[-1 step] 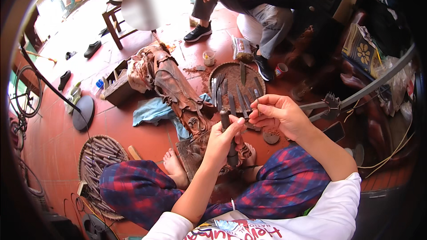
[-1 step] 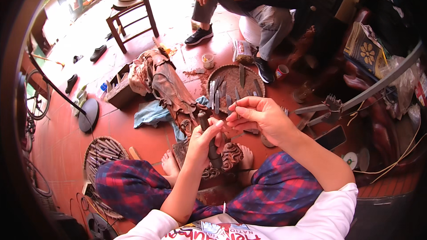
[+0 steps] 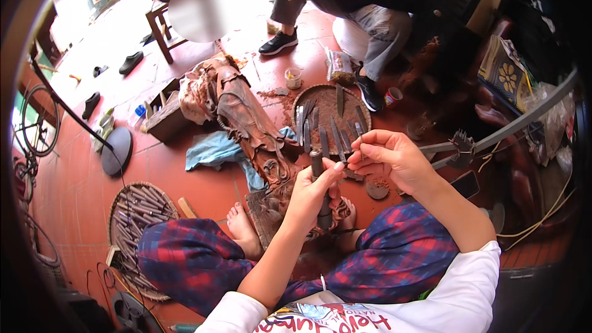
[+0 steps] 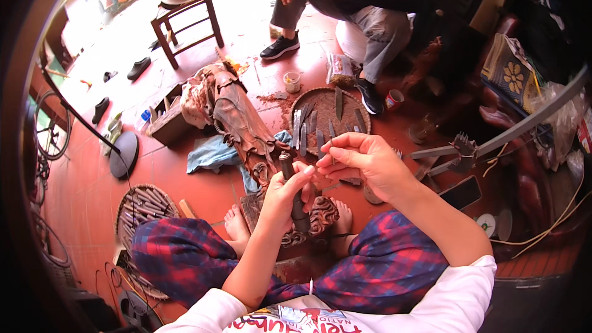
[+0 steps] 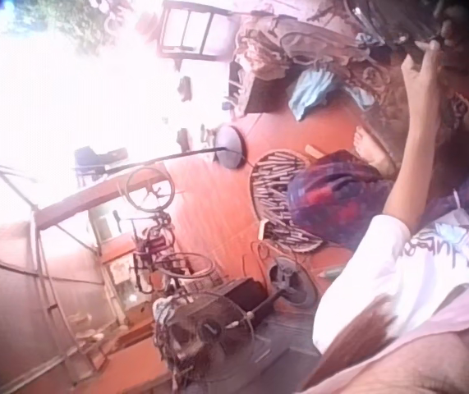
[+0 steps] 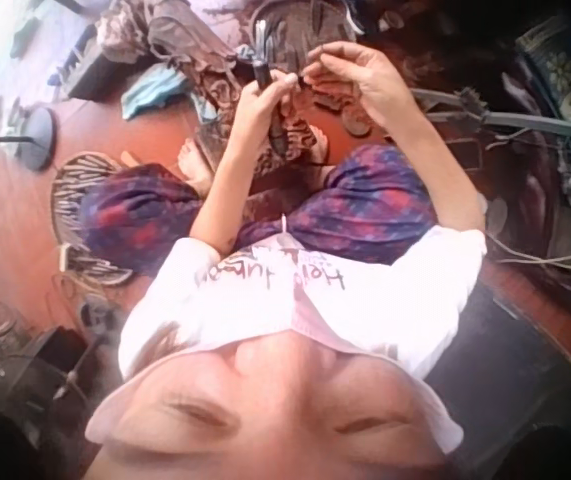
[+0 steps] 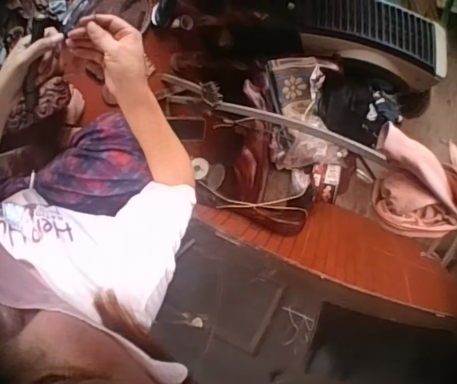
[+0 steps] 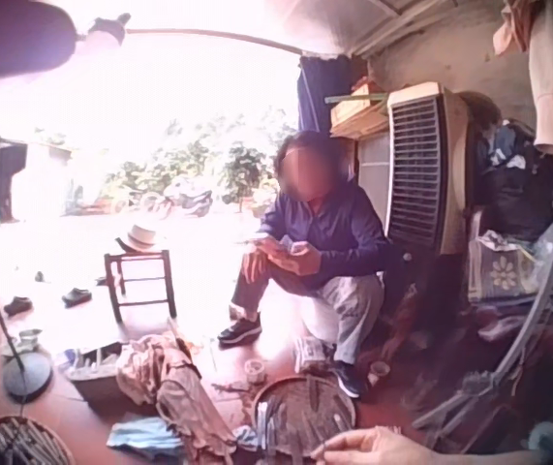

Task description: The person sits on the floor and uses a rotary carving tool to shape and detail a large wooden sculpture. They hold the tool with both hands to guide it along the wood's surface, occasionally pausing to wipe away wood shavings with their hand.

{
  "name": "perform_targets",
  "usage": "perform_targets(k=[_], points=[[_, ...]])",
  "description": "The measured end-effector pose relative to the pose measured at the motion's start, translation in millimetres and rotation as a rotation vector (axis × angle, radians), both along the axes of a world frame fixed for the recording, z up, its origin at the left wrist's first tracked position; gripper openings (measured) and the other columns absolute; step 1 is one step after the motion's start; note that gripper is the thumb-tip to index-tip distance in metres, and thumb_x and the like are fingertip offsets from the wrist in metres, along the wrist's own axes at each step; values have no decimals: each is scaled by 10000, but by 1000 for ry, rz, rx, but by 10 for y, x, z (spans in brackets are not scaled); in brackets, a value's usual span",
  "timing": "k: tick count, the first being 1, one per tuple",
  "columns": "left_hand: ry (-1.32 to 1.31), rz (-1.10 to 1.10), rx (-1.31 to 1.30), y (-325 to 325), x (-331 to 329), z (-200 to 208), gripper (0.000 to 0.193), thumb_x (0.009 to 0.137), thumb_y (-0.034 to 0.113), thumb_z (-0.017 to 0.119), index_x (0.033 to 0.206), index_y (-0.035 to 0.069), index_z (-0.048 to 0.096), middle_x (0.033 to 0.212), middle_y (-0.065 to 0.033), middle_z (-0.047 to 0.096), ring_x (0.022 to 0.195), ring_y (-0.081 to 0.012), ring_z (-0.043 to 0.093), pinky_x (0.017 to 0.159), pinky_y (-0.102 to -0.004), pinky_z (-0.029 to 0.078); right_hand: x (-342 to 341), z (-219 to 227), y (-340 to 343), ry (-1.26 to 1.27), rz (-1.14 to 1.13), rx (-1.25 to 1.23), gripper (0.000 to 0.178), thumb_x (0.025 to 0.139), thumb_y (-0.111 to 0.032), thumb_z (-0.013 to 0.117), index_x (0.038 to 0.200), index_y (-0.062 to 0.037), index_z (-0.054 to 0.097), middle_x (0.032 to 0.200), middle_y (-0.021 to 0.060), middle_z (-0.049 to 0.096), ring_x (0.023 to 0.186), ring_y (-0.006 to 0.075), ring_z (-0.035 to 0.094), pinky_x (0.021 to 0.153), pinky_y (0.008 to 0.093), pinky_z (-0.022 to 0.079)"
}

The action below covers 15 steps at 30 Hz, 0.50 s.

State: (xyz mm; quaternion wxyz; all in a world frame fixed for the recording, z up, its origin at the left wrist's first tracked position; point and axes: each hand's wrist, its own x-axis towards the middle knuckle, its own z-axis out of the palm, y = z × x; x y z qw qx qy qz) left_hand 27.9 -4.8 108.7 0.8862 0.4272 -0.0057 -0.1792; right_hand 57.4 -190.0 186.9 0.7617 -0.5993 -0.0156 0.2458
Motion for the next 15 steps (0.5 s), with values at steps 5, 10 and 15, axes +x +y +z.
perform_targets(k=[5,10,15], points=[[28,0,81,-8,-49,10,224,923,272,660,882,61,598,615,31,505,472,-68,496,432,-213,392,-46,24,115,-47,-74,-76,80,890,-53,662,952,-3,664,946,115,707,860,159,683,807,271,549],[-37,-53,23,-137,-65,-7,239,899,267,706,994,57,645,649,43,534,495,-35,489,454,-201,397,-50,-120,-74,-70,-99,-99,94,830,8,707,913,-23,673,881,68,705,817,109,667,752,238,529],[-64,-33,-41,-196,-74,-13,244,881,256,731,1003,57,658,656,59,536,533,-16,478,471,-188,383,-47,-128,-52,-86,-70,-145,90,827,0,713,897,-30,665,863,50,696,793,98,652,741,225,511]])
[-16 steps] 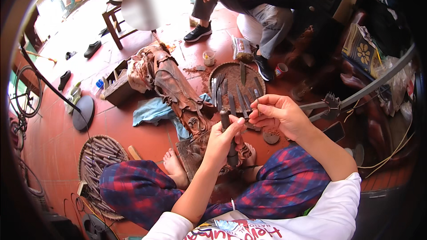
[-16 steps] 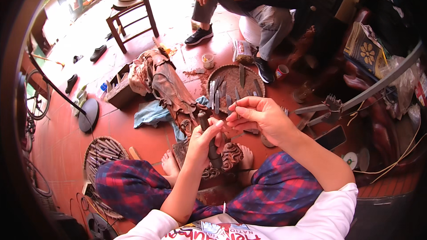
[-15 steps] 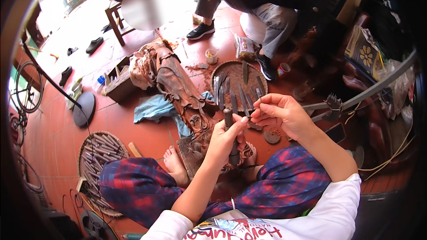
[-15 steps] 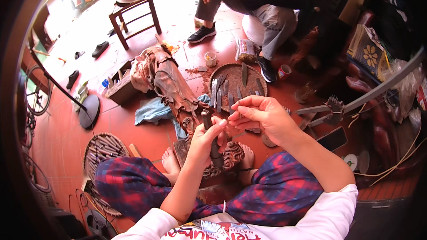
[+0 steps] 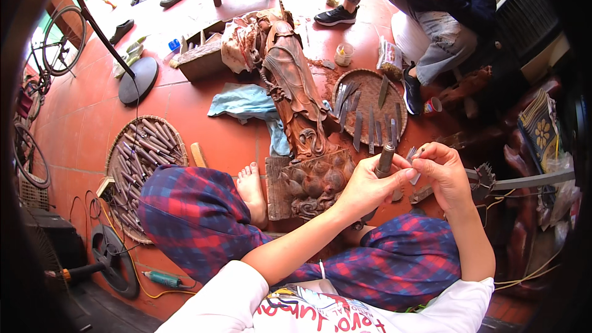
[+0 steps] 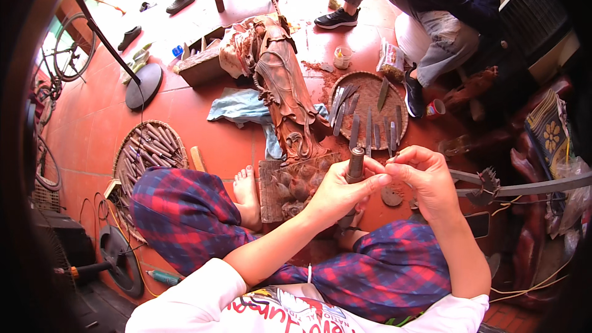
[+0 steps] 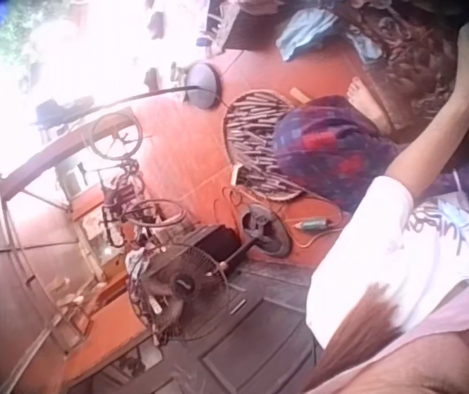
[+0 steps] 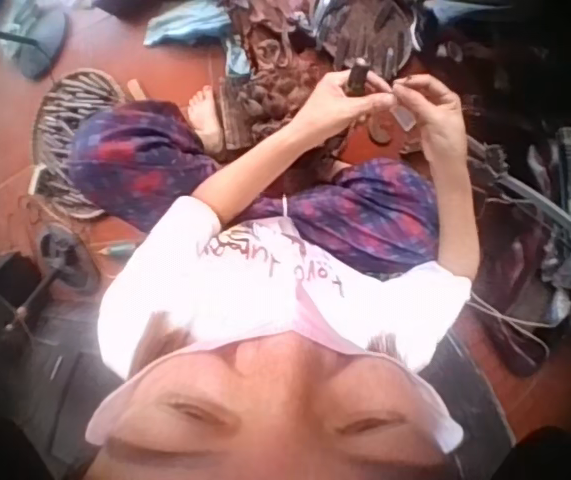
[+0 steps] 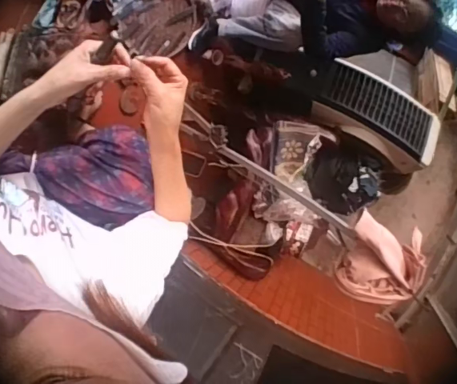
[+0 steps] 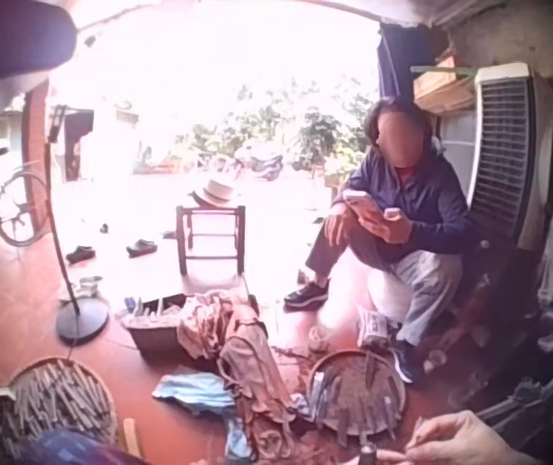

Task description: The person sits on the floor and uses a rotary carving tool to shape and detail a large wooden sculpture. They hold the tool with both hands to guide it along the wood's surface, occasionally pausing to wipe away wood shavings with their hand.

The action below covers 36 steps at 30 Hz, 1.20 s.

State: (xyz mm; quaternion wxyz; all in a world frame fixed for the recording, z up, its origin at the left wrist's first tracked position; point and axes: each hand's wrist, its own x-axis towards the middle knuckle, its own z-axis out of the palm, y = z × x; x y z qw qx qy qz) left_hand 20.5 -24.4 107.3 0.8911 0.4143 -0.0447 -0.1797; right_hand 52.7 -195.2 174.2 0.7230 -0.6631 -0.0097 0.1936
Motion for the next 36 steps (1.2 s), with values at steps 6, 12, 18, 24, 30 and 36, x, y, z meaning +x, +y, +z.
perform_targets(k=[6,12,18,24,30,36], points=[[-30,-16,-14,34,14,-44,211,898,266,704,951,62,695,664,66,553,561,-8,466,486,-186,372,-21,59,63,-32,17,-16,148,876,-85,690,1005,-14,672,884,46,684,805,87,631,710,216,505],[-12,-150,-19,165,3,-18,259,904,317,678,945,62,695,644,55,549,518,-27,471,488,-195,371,5,84,-2,-88,120,-152,239,923,-172,650,1088,-2,680,826,52,690,753,86,631,672,212,504],[-3,-250,-29,90,62,16,244,906,292,650,922,50,673,579,23,512,469,-57,464,447,-213,352,9,142,-65,-163,135,-161,160,918,-86,627,1027,12,692,833,56,692,747,92,631,682,221,505],[73,-105,-50,96,18,8,251,922,241,617,882,-6,608,563,-4,502,439,-74,455,401,-209,351,82,221,62,-74,196,-121,152,870,-131,708,897,17,682,794,44,681,727,78,620,632,217,488],[60,-92,-134,18,24,-179,233,933,234,605,830,39,530,607,-7,428,433,-93,405,389,-209,323,27,-73,-80,-251,253,-54,200,883,-199,713,906,-1,688,765,14,675,654,44,570,568,205,457],[54,-151,-76,-59,12,-195,237,929,226,605,818,38,511,609,-12,426,432,-95,398,392,-212,321,-60,-144,-319,-227,239,-14,239,871,-224,719,893,13,712,716,27,666,643,64,597,582,217,484]])
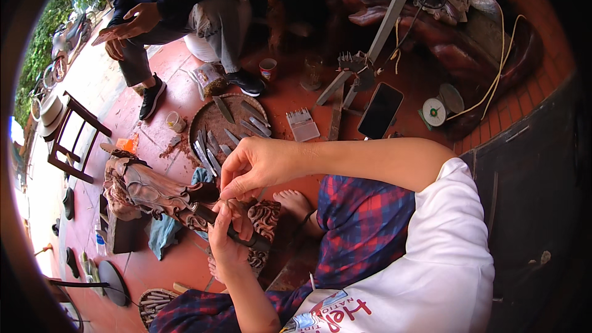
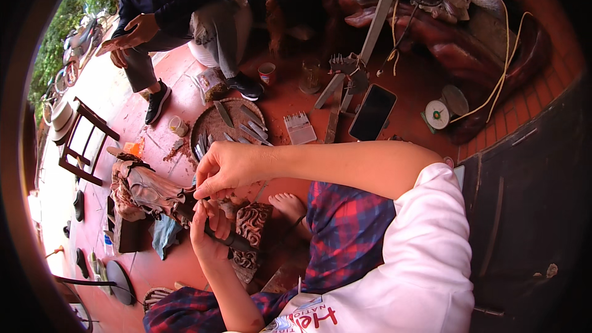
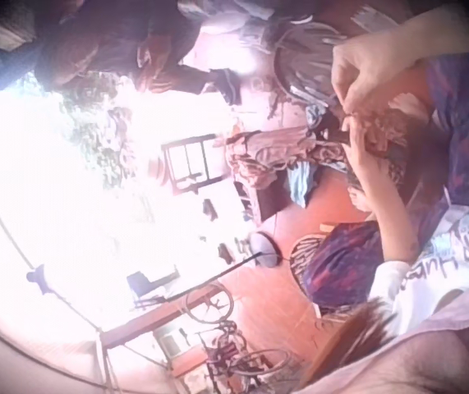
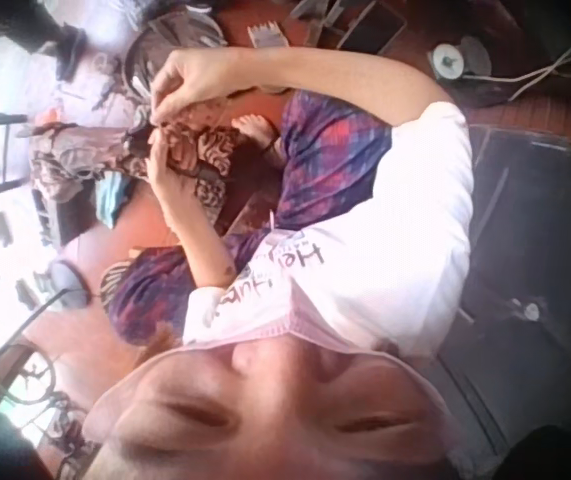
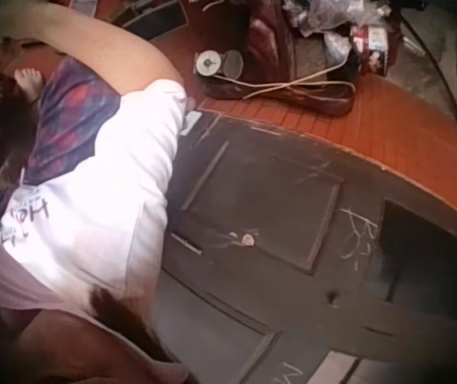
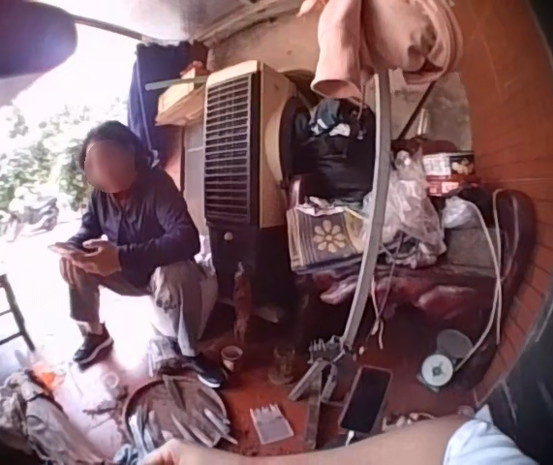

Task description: The person sits on the floor and uses a rotary carving tool to shape and detail a large wooden sculpture. They hold the tool with both hands to guide it along the wood's surface, occasionally pausing to wipe away wood shavings with their hand.

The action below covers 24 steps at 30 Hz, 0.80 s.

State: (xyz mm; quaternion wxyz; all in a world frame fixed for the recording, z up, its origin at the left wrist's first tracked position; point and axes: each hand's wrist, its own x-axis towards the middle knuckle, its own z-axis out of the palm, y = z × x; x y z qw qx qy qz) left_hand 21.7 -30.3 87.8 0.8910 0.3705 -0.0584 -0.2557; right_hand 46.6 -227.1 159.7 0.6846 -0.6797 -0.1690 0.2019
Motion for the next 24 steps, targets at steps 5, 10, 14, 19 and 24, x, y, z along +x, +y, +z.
perform_targets(k=[5,10,14,19,24], points=[[27,-85,23,-151,-36,-36,248,918,227,621,822,20,524,616,-20,443,433,-102,410,393,-217,320,-54,-46,-207,-70,17,-100,214,851,-199,719,864,15,706,697,29,663,631,73,602,563,234,485],[44,-131,63,-247,-74,-30,230,909,199,633,811,19,528,620,-28,456,434,-105,415,394,-220,324,-166,29,-358,18,51,-171,203,853,-185,689,830,16,702,689,34,668,629,82,613,562,244,500],[63,-125,88,-273,-63,-35,209,910,167,624,789,35,515,623,-33,465,438,-106,417,396,-222,326,-185,-49,-439,-66,63,-236,213,855,-218,690,855,-6,704,679,31,668,633,80,611,582,258,466],[73,-121,159,-280,-41,-91,216,923,219,591,808,62,498,627,-18,463,446,-96,412,387,-224,312,-189,-126,-492,-19,90,-326,207,857,-215,687,873,-9,704,750,46,691,701,101,624,647,274,478],[192,-91,153,-276,-2,-61,240,924,174,610,748,55,498,604,-38,488,443,-113,438,391,-230,332,-159,-209,-465,-2,161,-335,229,871,-232,679,915,-8,696,777,47,695,720,109,625,666,285,481]])
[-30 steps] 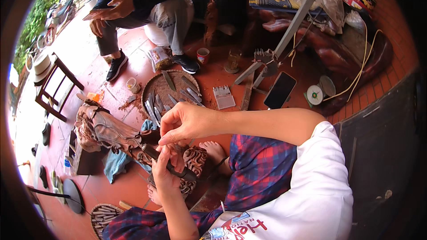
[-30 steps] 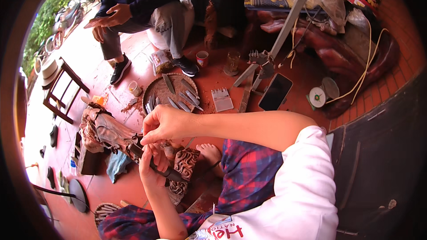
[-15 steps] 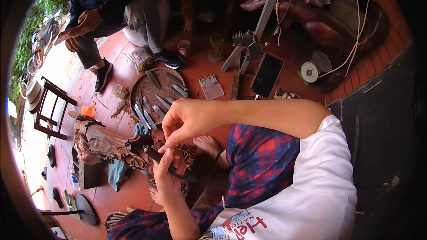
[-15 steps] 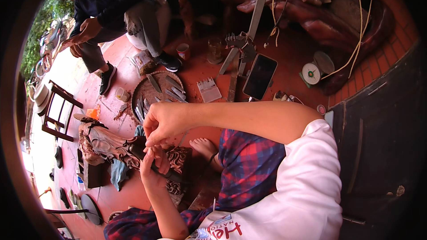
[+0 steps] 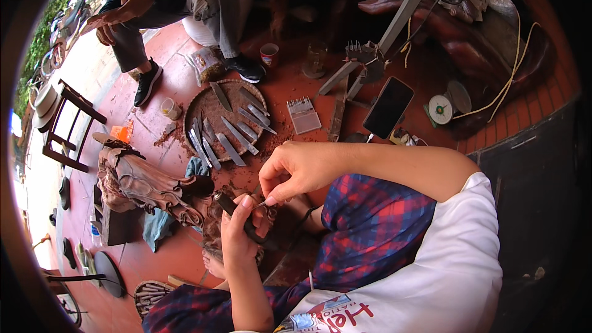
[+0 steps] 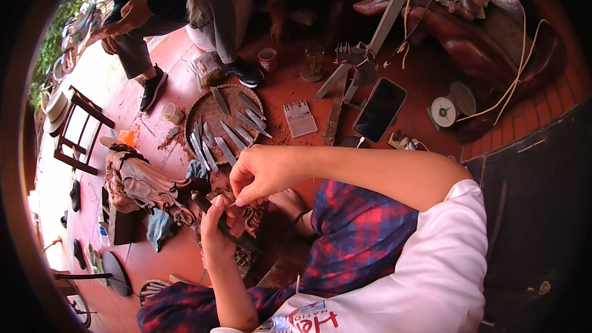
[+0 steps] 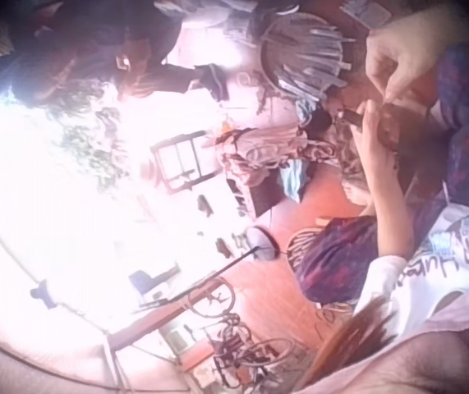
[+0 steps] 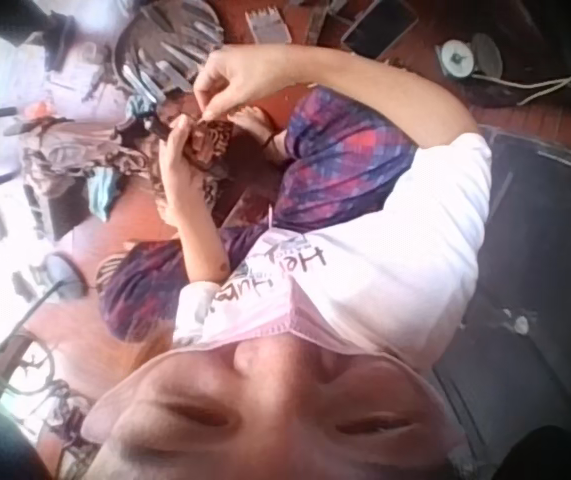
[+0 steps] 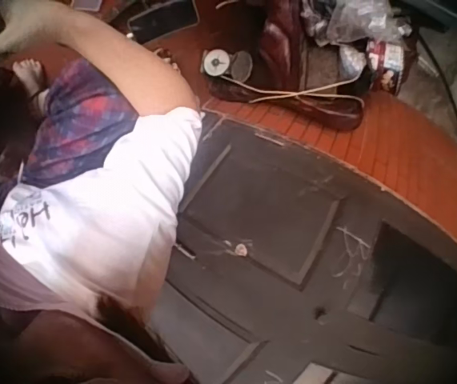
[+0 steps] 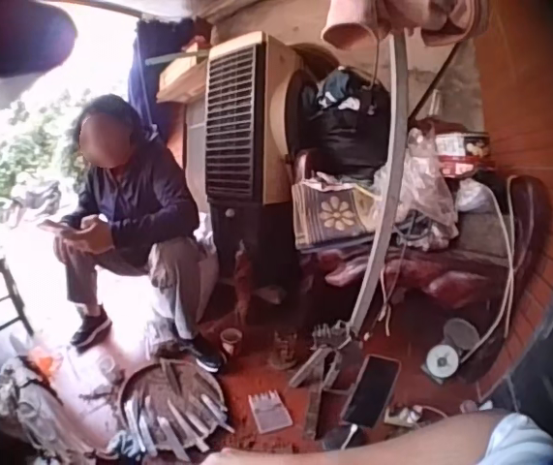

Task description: The person sits on the floor and uses a rotary carving tool to shape and detail a large wooden sculpture. They hold the tool with both hands to guide it along the wood's surface, occasionally pausing to wipe away wood shavings with their hand.

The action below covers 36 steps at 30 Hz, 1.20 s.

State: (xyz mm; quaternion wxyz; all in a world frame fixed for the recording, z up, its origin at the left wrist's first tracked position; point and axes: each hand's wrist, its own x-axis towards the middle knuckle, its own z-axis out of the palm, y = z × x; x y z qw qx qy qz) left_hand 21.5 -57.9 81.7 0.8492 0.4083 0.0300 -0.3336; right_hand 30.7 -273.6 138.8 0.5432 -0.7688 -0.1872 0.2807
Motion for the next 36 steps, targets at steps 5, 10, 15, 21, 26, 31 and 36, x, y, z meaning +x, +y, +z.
perform_targets(k=[5,10,15,21,26,31,36], points=[[-26,-49,-23,27,106,-169,256,933,195,604,745,55,501,596,-29,482,442,-114,437,392,-233,335,110,-83,-203,117,146,-8,295,916,-287,661,1018,-12,694,895,66,707,823,138,641,760,294,495],[24,-26,-82,40,270,-311,250,925,195,608,752,51,501,596,-29,460,449,-113,428,395,-233,336,97,-532,-783,203,-191,14,262,917,-259,661,972,-4,688,848,38,695,774,92,640,703,248,524],[20,-40,-15,80,390,-452,268,976,261,519,774,99,452,661,-2,399,469,-91,351,389,-233,296,-30,-1161,-890,308,-797,429,218,940,-222,642,1038,-29,665,876,33,692,799,94,657,710,235,537],[127,-69,-33,23,481,-674,292,979,276,513,754,108,433,644,3,372,461,-92,329,397,-233,302,-9,-1863,-1356,158,-1534,1098,231,973,-180,564,1144,-42,635,918,41,674,822,132,650,747,269,542],[258,-32,-120,10,528,-865,272,948,254,566,777,65,472,653,-31,424,447,-129,384,406,-250,339,376,-2035,-1835,-137,-1545,1416,289,997,-176,526,1256,-59,578,988,38,651,888,134,627,784,265,527],[271,-2,-58,-1,598,-778,290,926,219,580,721,58,453,658,-39,418,476,-116,397,400,-246,342,731,-2045,-2032,-275,-1510,1546,273,981,-158,550,1225,-41,586,1061,57,656,945,150,633,813,276,527],[293,-4,-82,54,686,-773,284,923,210,578,724,65,436,644,-38,404,456,-115,367,387,-238,339,813,-2009,-2170,-292,-1452,1709,345,1004,-73,416,1327,-114,531,1055,95,615,893,197,594,785,317,512]])
